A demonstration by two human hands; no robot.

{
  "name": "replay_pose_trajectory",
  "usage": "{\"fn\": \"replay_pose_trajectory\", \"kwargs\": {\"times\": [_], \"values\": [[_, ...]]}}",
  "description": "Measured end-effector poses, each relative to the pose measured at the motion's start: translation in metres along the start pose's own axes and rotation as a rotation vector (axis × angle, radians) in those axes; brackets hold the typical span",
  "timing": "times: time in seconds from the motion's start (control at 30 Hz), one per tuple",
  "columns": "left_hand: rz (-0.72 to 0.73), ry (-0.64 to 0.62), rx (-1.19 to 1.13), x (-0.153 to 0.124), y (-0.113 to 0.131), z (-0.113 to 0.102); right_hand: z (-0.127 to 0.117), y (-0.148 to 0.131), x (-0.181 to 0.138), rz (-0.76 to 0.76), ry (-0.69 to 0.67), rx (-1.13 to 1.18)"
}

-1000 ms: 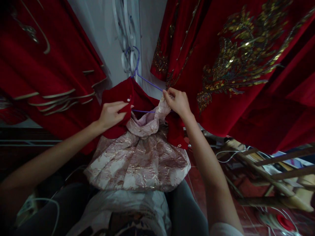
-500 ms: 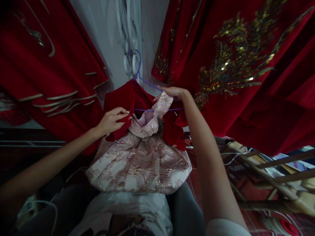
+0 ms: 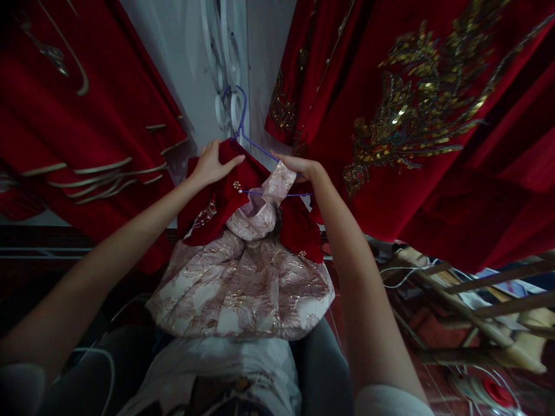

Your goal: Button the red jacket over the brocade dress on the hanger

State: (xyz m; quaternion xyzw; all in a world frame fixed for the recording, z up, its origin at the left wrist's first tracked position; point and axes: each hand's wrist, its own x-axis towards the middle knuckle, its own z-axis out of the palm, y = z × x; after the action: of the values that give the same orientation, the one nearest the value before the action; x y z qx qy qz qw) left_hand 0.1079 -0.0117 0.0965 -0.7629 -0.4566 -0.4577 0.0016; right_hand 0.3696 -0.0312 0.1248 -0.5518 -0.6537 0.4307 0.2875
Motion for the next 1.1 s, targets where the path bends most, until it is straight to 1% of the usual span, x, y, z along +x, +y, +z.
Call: {"fn": "replay_pose_trajectory", "kwargs": {"times": [0.1, 0.13, 0.17, 0.2, 0.27, 0.37, 0.43, 0.5, 0.57, 0.6, 0.67, 0.8, 0.87, 0.93, 1.0, 1.03, 1.1], "values": [[-0.027, -0.044, 0.13, 0.002, -0.003, 0.006, 0.001, 0.005, 0.005, 0.136, -0.12, 0.126], [-0.025, -0.055, 0.158, 0.001, -0.005, 0.006, 0.0, 0.007, 0.007, 0.13, -0.116, 0.144], [-0.017, -0.063, 0.177, 0.0, -0.007, 0.005, 0.0, 0.009, 0.01, 0.1, -0.081, 0.143], [-0.003, -0.067, 0.19, 0.0, -0.01, 0.004, -0.001, 0.012, 0.013, 0.052, -0.018, 0.123], [0.034, -0.068, 0.203, -0.001, -0.016, 0.001, -0.005, 0.017, 0.02, -0.081, 0.161, 0.036], [0.103, -0.082, 0.196, 0.0, -0.025, -0.002, -0.016, 0.024, 0.027, -0.331, 0.431, -0.148], [0.147, -0.094, 0.169, 0.001, -0.028, -0.002, -0.025, 0.028, 0.026, -0.441, 0.571, -0.275], [0.18, -0.095, 0.14, 0.002, -0.028, 0.0, -0.035, 0.031, 0.019, -0.453, 0.687, -0.401], [0.188, -0.081, 0.123, 0.001, -0.027, 0.002, -0.046, 0.032, 0.009, -0.403, 0.77, -0.503], [0.185, -0.071, 0.121, 0.001, -0.026, 0.004, -0.051, 0.032, 0.003, -0.378, 0.791, -0.543], [0.176, -0.055, 0.123, -0.001, -0.024, 0.006, -0.06, 0.033, -0.007, -0.344, 0.8, -0.61], [0.178, -0.062, 0.139, -0.002, -0.024, 0.006, -0.073, 0.032, -0.02, -0.344, 0.853, -0.736], [0.172, -0.073, 0.155, -0.002, -0.024, 0.004, -0.077, 0.03, -0.026, -0.302, 0.847, -0.778], [0.16, -0.073, 0.171, -0.004, -0.022, 0.002, -0.079, 0.025, -0.034, -0.209, 0.797, -0.813], [0.152, -0.066, 0.183, -0.007, -0.02, -0.001, -0.079, 0.018, -0.046, -0.073, 0.731, -0.839], [0.148, -0.061, 0.187, -0.008, -0.019, -0.001, -0.078, 0.013, -0.053, -0.004, 0.681, -0.84], [0.141, -0.055, 0.187, -0.012, -0.017, -0.002, -0.074, 0.005, -0.068, 0.094, 0.53, -0.793]]}}
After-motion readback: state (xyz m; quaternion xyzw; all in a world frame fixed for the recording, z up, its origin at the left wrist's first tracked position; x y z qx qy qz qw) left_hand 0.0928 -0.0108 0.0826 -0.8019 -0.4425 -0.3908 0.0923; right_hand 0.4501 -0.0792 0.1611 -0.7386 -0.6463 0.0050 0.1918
